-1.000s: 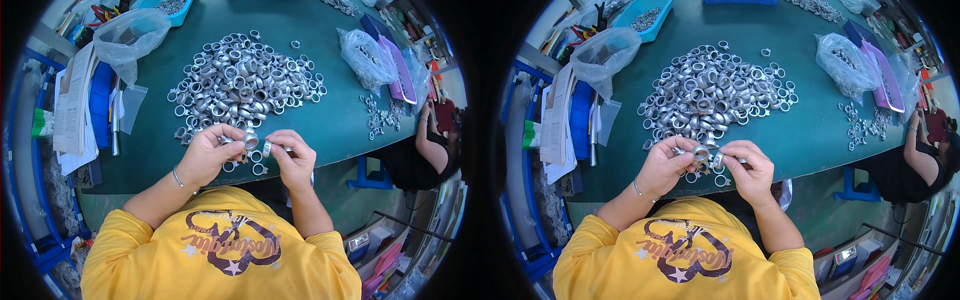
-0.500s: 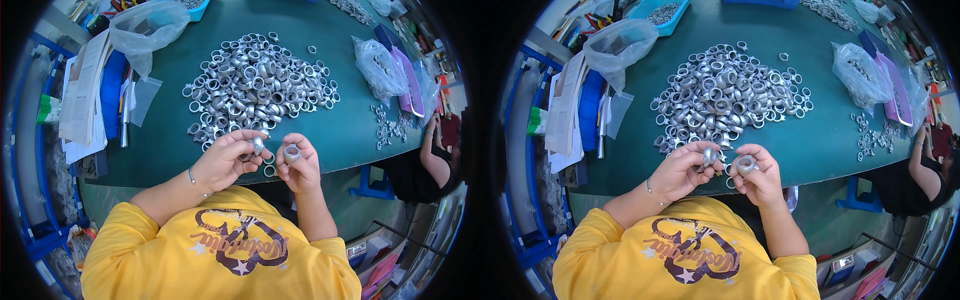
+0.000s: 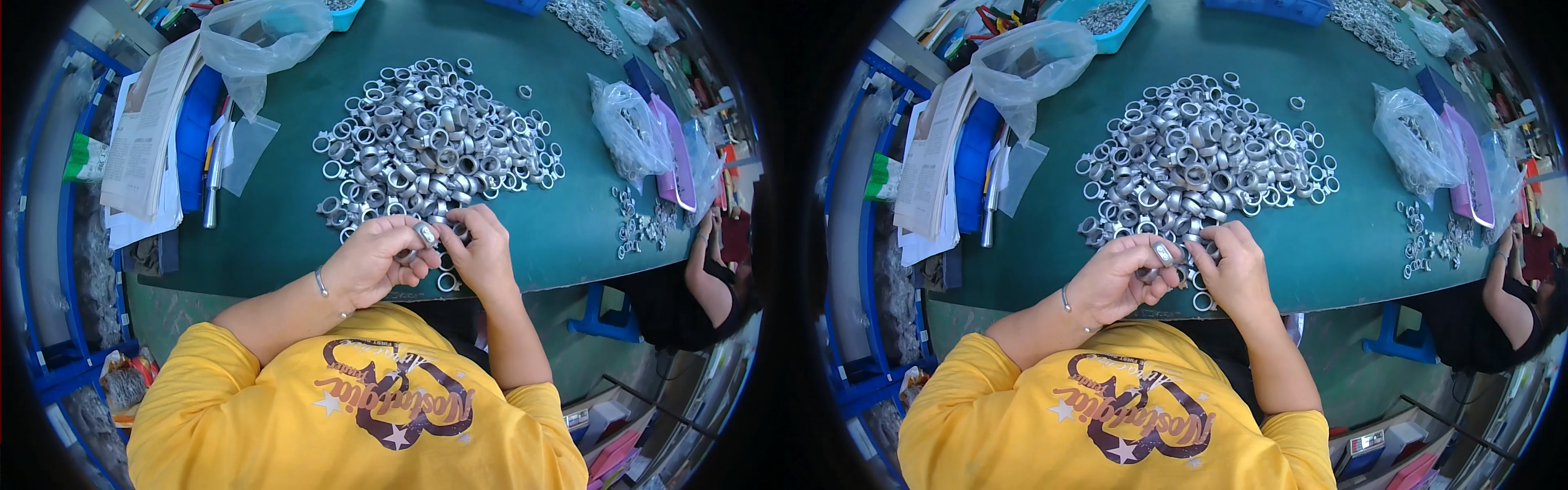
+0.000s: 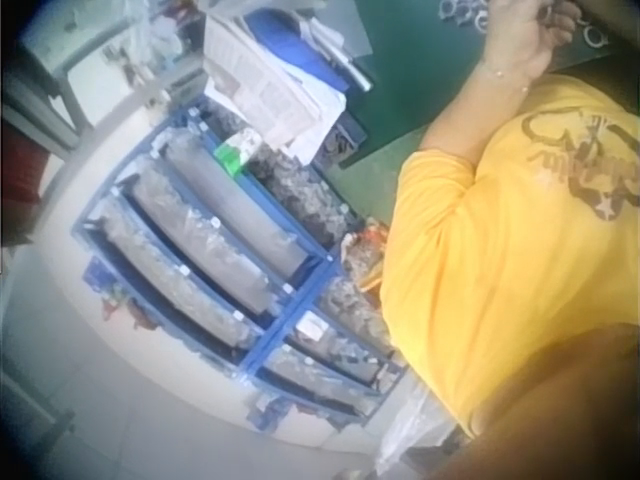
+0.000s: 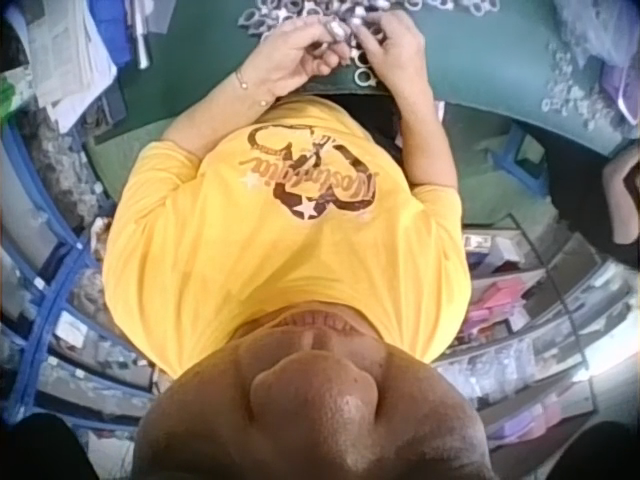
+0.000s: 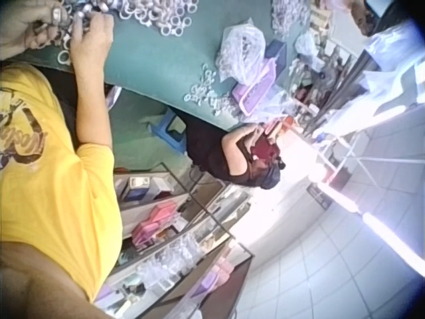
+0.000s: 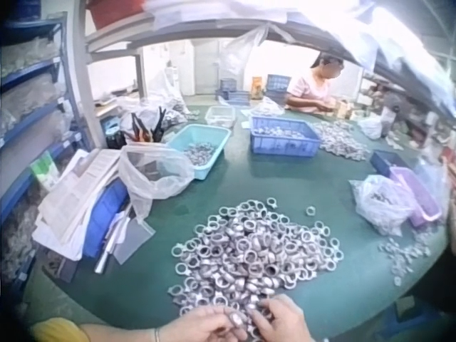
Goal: The person sorts through a pile of silver-colored metal rings on a green work table, picking up individual rings by hand and moving them into different piles or nearby plastic bins.
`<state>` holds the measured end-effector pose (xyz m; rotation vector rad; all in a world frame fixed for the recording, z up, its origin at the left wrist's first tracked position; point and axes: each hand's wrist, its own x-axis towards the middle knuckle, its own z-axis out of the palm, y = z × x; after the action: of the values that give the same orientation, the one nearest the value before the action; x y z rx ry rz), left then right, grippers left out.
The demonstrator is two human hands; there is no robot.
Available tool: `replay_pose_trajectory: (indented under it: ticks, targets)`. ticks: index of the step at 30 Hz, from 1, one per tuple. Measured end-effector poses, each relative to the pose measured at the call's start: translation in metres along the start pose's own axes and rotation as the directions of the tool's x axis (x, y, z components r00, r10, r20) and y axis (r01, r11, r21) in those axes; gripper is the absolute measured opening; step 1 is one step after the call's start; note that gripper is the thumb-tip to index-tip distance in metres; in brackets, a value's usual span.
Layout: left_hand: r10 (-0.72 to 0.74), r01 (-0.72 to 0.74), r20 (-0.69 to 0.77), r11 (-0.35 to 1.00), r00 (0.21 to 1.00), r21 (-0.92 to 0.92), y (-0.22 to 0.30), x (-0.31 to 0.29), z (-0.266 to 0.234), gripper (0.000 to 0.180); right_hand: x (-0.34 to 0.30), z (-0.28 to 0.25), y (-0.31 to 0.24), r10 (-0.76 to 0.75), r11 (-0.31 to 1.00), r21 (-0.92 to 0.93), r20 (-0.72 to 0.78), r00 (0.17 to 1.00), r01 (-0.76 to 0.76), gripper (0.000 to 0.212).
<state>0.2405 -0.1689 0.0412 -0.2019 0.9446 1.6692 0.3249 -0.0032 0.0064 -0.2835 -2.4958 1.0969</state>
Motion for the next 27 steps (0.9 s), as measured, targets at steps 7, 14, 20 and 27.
replay_pose_trajectory:
  ticks: [7,14,20,27]
  targets:
    - [0.31,-0.307,0.155,0.951,0.938,-0.042,0.027,0.0,-0.022,0.02,-0.01,-0.004,0.001,-0.089,0.995,-0.038,-0.023,0.996,0.088,0.01]
    - [0.508,-0.471,0.486,-0.169,0.711,0.866,0.02,0.004,-0.005,0.016,-0.017,-0.018,-0.004,0.481,0.401,0.74,0.332,0.812,-0.54,0.01]
    - [0.42,-0.422,0.583,-0.417,0.696,0.805,0.017,0.008,-0.003,0.017,-0.018,-0.026,-0.007,0.41,0.048,0.824,0.499,0.764,-0.564,0.013]
    - [0.451,-0.467,0.616,-0.404,0.646,0.786,0.015,0.01,-0.007,0.018,-0.019,-0.024,-0.007,0.375,-0.059,0.807,0.563,0.737,-0.587,0.014]
